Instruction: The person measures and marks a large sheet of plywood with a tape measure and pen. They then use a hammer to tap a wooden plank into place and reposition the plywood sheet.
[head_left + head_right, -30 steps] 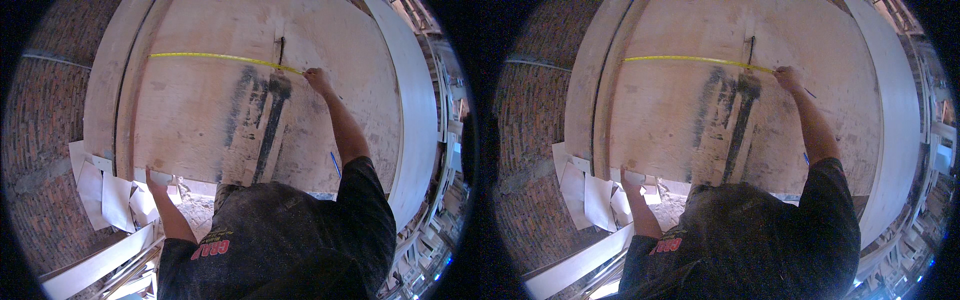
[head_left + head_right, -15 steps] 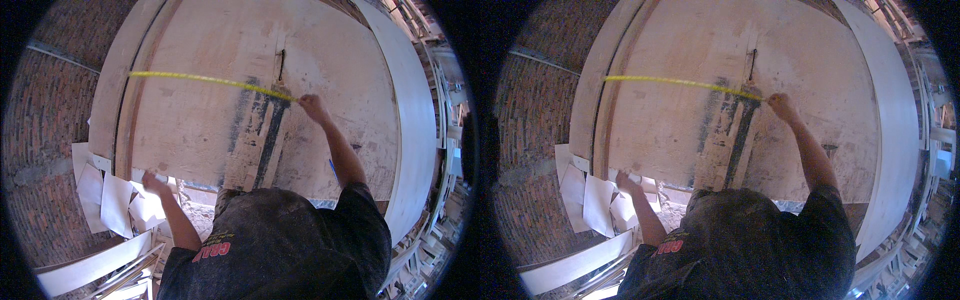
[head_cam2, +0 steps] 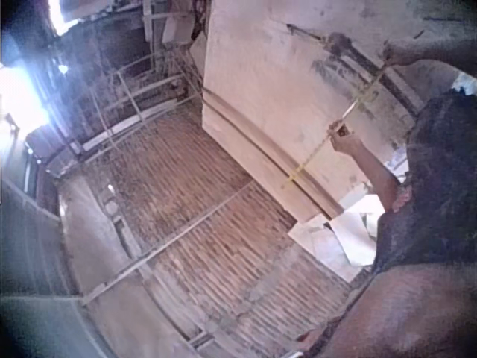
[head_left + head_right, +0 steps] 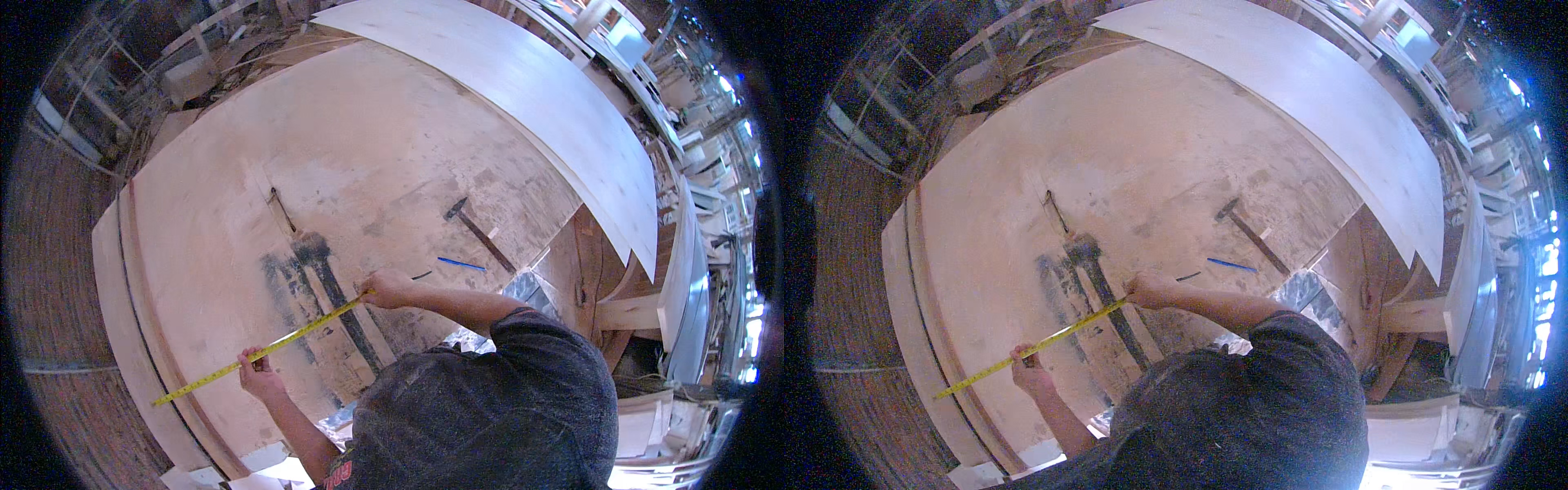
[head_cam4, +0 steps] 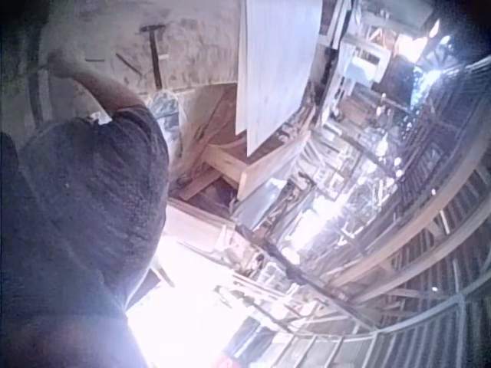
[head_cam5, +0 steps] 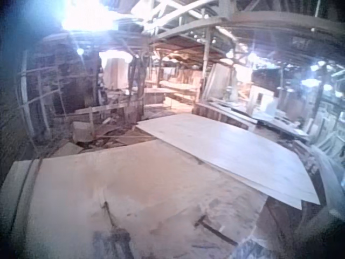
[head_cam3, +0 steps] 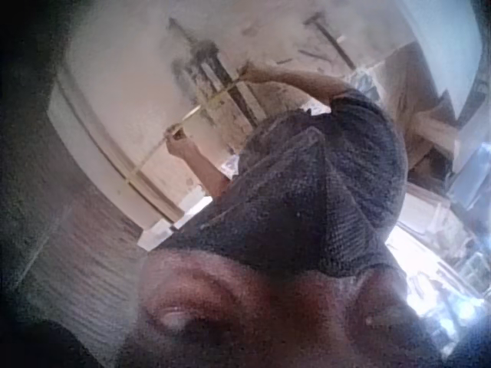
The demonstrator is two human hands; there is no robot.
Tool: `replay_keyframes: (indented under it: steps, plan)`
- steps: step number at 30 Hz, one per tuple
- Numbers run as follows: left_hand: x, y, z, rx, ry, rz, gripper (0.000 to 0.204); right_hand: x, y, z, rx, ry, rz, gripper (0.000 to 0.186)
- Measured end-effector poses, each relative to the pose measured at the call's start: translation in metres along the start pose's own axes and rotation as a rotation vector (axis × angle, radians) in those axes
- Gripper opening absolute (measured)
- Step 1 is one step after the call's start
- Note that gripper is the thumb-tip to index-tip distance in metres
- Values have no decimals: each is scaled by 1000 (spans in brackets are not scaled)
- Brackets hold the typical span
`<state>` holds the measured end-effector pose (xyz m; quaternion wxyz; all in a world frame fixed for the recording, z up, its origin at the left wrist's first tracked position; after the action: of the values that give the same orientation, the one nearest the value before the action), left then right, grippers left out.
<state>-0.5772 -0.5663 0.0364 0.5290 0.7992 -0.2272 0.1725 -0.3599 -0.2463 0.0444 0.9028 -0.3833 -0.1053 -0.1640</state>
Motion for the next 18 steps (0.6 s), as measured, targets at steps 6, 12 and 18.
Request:
replay_keyframes:
  steps: [6, 12, 18]
  plan:
    - [-59, 53, 36, -144, 7, -65, 31, -3, 39, 29, 33, 34, -23, 26]
    - [1, 93, 41, -561, 300, -6, 38, -16, 115, 82, -11, 99, -50, 24]
    - [40, 74, 270, -552, 854, -375, 22, -54, 204, 91, 273, 151, 197, 24]
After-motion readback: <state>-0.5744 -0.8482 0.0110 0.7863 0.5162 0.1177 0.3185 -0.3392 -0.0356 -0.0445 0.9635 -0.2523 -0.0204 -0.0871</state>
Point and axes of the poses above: each hand's wrist, its own x-axis away from the middle knuckle, its own z-axis out of the back of the hand, y = z × x, the point moved 10 cm from there along -x, towards the middle knuckle, and after that the axes turned 11 degrees about z, right-handed, at the moved point
